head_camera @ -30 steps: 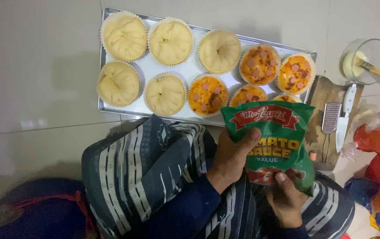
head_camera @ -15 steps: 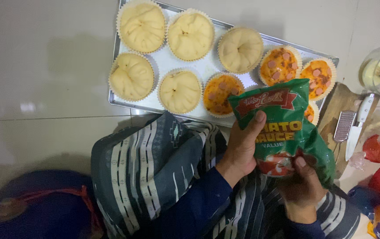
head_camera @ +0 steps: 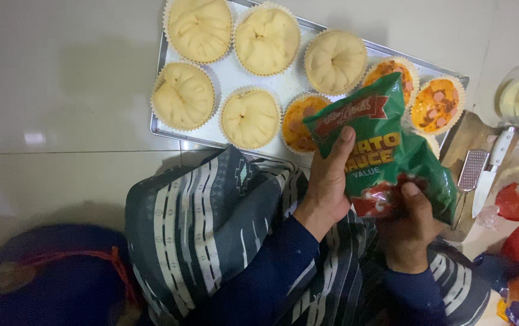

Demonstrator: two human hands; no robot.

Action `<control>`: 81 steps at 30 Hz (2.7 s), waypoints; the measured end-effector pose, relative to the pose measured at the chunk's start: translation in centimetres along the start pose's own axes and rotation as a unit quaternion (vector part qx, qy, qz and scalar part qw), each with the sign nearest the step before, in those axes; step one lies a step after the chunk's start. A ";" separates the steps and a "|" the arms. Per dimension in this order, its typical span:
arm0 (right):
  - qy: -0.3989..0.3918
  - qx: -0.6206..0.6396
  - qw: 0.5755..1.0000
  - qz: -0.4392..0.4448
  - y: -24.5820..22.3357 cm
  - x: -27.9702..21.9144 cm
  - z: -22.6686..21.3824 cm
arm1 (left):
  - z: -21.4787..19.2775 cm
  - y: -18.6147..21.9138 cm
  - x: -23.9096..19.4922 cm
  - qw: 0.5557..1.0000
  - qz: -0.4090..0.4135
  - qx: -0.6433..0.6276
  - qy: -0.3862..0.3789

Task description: The person fills a piping bag with mayonnaise and pipes decorative lines onto several prepared pastries on a tray.

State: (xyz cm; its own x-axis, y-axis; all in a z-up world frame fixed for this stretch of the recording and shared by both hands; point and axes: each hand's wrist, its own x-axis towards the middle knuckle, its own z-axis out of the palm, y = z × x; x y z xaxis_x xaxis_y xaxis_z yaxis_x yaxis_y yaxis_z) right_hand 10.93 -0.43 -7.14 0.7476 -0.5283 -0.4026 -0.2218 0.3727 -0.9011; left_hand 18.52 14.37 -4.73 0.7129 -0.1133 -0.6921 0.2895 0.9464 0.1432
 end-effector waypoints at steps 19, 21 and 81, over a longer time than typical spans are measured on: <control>-0.107 -0.115 0.975 -0.158 -2.2 -2.1 8.1 | -1.5 -2.3 1.1 0.997 -0.027 -0.028 -0.072; -0.070 -0.017 0.996 -0.057 -1.7 -1.6 8.0 | -1.4 -2.2 1.3 0.998 -0.028 -0.035 -0.046; -0.086 -0.476 0.753 -0.445 -3.1 2.7 5.4 | 1.5 -3.3 4.1 0.994 0.019 -0.051 -0.096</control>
State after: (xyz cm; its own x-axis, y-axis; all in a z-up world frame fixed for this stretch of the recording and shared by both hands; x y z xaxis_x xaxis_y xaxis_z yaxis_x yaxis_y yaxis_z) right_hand 17.03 1.09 -4.54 0.9173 -0.1079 0.3834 0.1285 -0.8311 -0.5412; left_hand 21.40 10.35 -6.98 0.8337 -0.1226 -0.5384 0.2006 0.9757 0.0884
